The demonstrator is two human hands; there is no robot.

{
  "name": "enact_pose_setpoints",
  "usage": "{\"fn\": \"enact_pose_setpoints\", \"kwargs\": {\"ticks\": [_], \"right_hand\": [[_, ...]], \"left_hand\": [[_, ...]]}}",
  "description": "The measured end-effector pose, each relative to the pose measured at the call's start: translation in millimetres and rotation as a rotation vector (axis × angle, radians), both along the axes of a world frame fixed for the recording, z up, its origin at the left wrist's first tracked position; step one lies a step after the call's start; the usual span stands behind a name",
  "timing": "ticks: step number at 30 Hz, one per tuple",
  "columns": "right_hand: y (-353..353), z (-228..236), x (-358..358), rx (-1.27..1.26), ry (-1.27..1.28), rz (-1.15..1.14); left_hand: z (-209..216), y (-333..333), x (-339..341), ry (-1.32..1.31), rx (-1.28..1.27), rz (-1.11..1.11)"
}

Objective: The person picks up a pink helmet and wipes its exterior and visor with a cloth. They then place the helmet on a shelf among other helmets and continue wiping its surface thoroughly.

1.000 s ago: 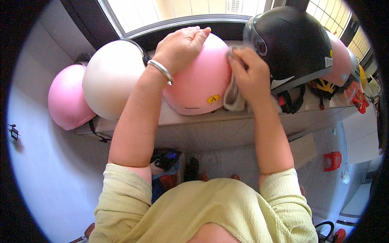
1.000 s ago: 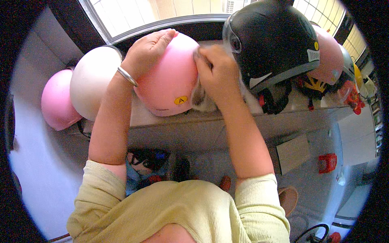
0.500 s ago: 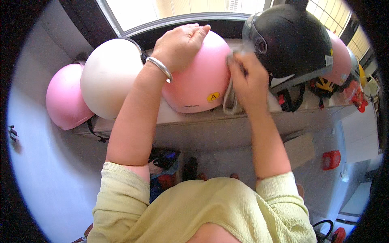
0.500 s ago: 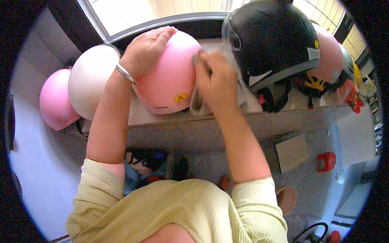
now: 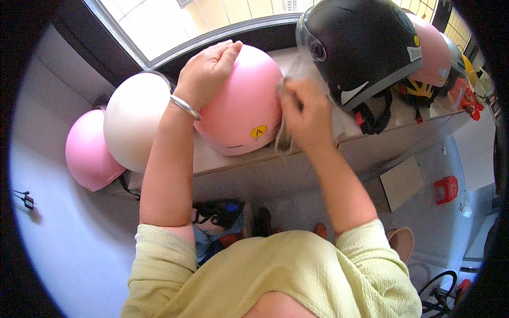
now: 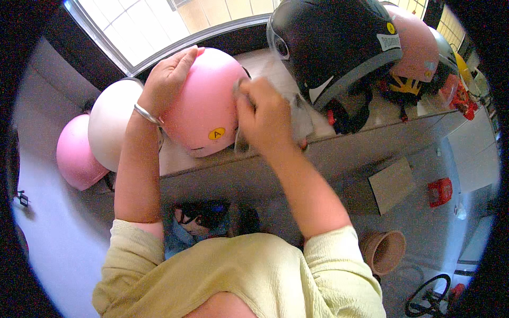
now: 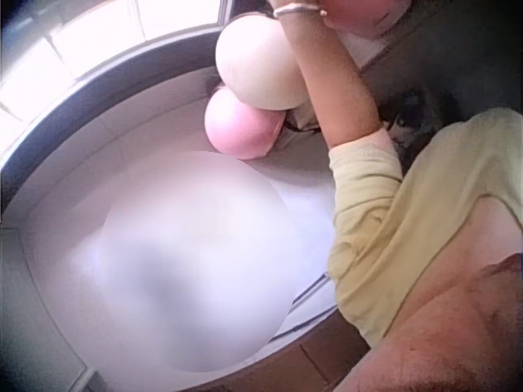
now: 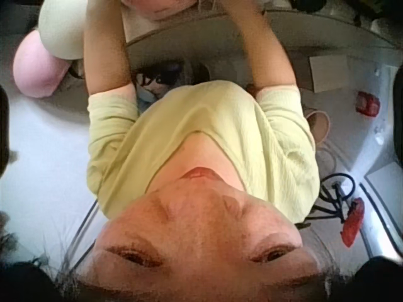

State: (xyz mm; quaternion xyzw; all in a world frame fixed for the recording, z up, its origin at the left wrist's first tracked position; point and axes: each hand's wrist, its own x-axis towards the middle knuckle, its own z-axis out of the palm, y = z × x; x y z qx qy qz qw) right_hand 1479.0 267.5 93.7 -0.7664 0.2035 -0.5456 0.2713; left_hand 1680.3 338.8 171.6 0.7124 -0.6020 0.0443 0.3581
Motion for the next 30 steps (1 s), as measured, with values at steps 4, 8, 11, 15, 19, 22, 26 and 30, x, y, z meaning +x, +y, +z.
{"fn": "enact_pose_setpoints", "kwargs": {"ticks": [4,8,11,15,19,22,26,30], "right_hand": [[1,2,6,-0.017,-0.071,0.035],[-15,7,19,-0.036,-0.095,0.052],[23,-11,1,-0.043,-0.126,0.103],[-24,14,27,-0.016,-0.107,0.026],[-11,2,20,-0.053,-0.005,-0.012],[19,-9,4,-0.119,-0.105,0.073],[-22,12,30,0.009,-0.128,0.041],[21,-9,2,-0.172,-0.052,0.035]], "left_hand": [[0,0,2,0.069,0.035,-0.015],[-2,-2,12,0.069,0.038,-0.013],[-4,2,8,0.049,-0.004,-0.008],[4,1,8,0.074,0.034,-0.013],[-2,0,16,0.064,0.018,-0.008],[-1,3,10,0.014,-0.002,-0.021],[2,0,8,0.105,0.019,-0.003],[1,-1,12,0.047,-0.012,-0.002]]}}
